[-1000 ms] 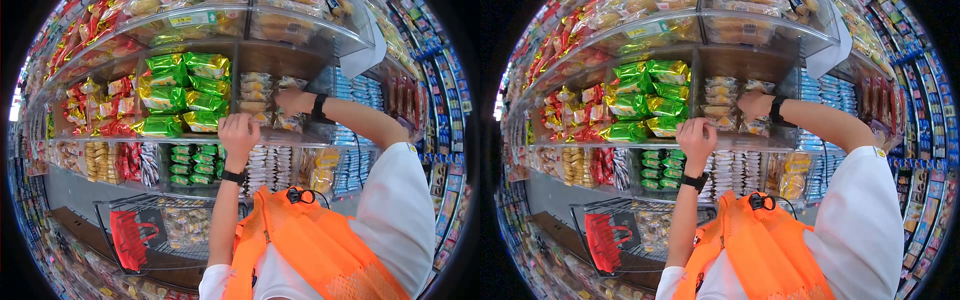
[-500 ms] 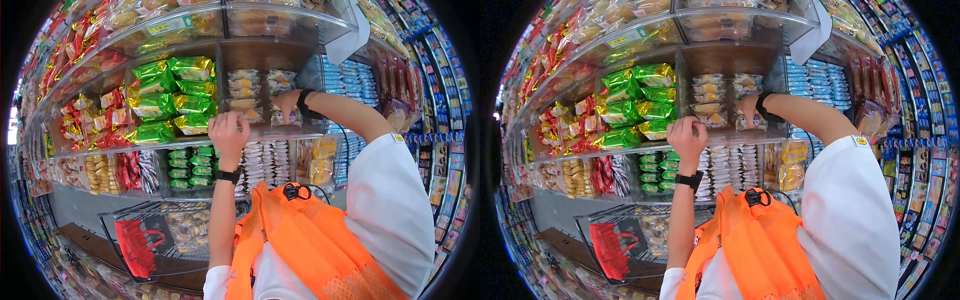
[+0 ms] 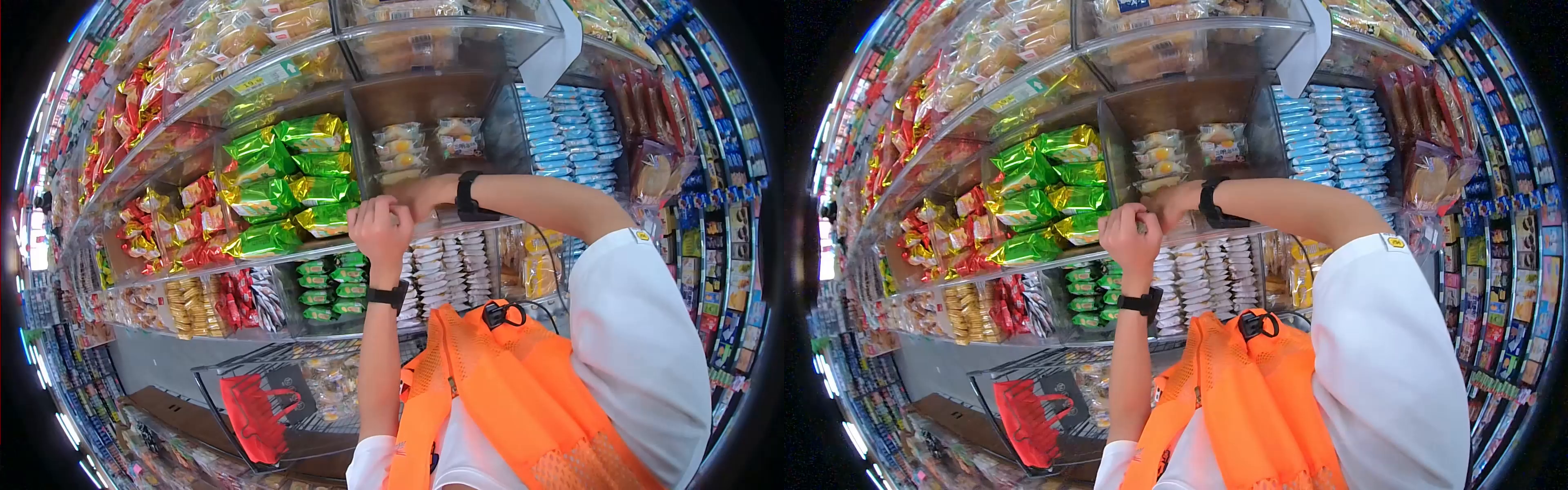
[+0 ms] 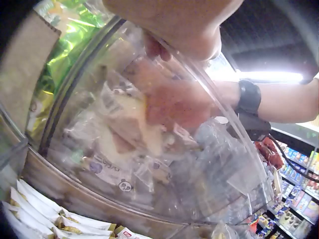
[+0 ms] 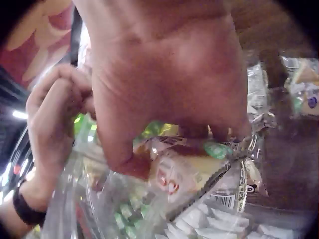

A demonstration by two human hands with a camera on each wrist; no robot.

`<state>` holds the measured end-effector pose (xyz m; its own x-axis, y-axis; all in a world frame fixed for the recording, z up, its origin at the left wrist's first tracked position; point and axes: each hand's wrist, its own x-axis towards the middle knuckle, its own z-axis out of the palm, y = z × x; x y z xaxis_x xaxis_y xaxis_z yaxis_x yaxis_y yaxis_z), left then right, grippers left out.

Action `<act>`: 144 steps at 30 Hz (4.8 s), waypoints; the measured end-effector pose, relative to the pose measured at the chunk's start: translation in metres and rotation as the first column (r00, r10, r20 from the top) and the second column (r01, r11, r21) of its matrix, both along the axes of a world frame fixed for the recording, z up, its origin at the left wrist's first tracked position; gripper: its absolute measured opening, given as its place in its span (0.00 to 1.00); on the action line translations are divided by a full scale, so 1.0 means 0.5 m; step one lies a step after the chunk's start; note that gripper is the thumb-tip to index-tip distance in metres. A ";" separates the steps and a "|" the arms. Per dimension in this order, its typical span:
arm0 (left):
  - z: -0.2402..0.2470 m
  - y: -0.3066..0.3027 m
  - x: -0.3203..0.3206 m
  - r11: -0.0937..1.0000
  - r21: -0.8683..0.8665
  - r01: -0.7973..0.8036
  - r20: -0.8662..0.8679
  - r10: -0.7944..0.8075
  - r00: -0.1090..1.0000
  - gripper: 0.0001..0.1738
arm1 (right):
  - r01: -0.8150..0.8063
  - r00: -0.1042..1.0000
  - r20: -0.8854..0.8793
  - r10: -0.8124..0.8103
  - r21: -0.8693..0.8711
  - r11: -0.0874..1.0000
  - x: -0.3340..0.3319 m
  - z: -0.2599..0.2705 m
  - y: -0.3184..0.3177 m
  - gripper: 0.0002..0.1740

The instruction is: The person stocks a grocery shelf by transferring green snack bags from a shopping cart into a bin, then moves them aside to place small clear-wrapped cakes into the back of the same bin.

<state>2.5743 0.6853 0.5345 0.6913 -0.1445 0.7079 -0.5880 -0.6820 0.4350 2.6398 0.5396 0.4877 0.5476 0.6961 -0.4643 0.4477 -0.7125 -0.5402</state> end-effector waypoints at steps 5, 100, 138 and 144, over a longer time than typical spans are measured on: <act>0.003 -0.001 -0.001 1.000 0.000 -0.012 0.002 0.012 1.000 0.03 | -0.102 0.986 -0.139 0.093 -0.060 0.993 0.027 -0.022 -0.009 0.42; 0.006 -0.172 0.235 0.305 0.660 0.686 -0.744 0.144 0.652 0.22 | 0.433 0.895 0.275 -0.353 -0.338 0.836 0.005 0.098 -0.213 0.17; -0.063 -0.147 0.269 0.342 0.800 0.492 -0.560 0.136 0.817 0.21 | 0.408 0.887 0.284 -0.364 -0.114 0.906 -0.017 -0.066 -0.142 0.18; -0.078 -0.135 0.287 0.461 0.697 0.549 -0.694 0.242 0.678 0.23 | 0.558 0.830 0.079 -0.552 -0.136 0.819 -0.007 -0.004 -0.132 0.26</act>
<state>2.7178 0.6180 0.4954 0.7350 -0.5041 -0.4536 -0.5608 -0.8279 0.0113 2.6361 0.4737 0.4857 0.8380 0.1943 -0.5099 -0.0317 -0.9155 -0.4011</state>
